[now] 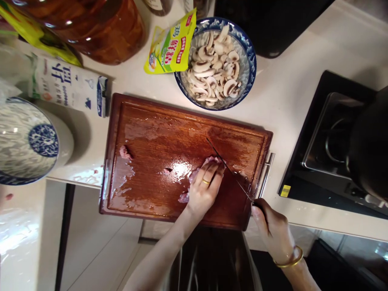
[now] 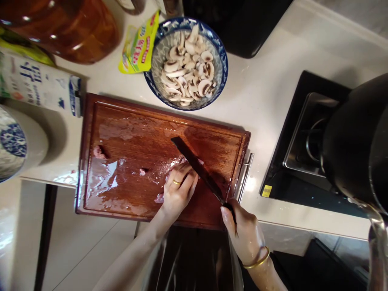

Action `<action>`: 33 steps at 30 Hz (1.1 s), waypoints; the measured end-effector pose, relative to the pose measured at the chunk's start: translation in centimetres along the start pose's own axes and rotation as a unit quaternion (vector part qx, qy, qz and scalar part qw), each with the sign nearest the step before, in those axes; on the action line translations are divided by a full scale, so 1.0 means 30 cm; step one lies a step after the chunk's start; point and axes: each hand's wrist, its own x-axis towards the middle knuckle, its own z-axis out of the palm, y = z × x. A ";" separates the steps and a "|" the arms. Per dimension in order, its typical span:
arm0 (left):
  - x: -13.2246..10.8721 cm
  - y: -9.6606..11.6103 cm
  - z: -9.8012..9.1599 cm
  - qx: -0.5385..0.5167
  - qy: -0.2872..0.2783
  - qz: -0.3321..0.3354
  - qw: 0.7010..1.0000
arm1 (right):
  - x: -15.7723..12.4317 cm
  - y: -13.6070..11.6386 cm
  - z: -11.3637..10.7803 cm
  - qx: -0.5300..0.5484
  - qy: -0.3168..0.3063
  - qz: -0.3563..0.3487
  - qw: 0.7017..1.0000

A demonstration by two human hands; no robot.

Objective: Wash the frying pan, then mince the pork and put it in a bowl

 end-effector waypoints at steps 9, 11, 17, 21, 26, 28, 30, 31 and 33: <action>0.017 -0.001 0.004 0.036 0.000 0.026 0.999 | 0.005 -0.003 -0.039 0.034 -0.026 -0.006 0.999; 0.019 0.001 0.004 0.038 -0.002 0.023 0.999 | -0.001 -0.004 -0.055 0.040 -0.029 -0.003 0.999; 0.016 0.000 0.004 0.023 -0.016 0.025 0.999 | 0.004 -0.017 -0.052 0.048 -0.034 0.006 0.998; 0.015 -0.003 -0.001 0.009 -0.030 0.027 0.999 | 0.056 -0.040 -0.006 0.031 -0.031 0.007 0.999; 0.017 0.002 -0.009 0.020 -0.032 0.023 0.999 | 0.119 -0.070 0.046 -0.008 0.012 -0.019 1.000; 0.017 0.004 -0.008 0.025 -0.027 0.017 0.999 | 0.119 -0.070 0.050 -0.012 0.022 -0.022 0.999; 0.016 0.005 -0.004 0.027 -0.025 0.013 0.999 | 0.102 -0.059 0.041 -0.012 0.028 -0.013 0.999; 0.014 0.005 -0.002 0.028 -0.024 0.011 0.999 | 0.090 -0.052 0.033 -0.010 0.030 -0.007 0.999; 0.012 0.004 0.002 0.028 -0.024 0.008 0.999 | 0.062 -0.038 0.013 0.001 0.027 0.001 1.000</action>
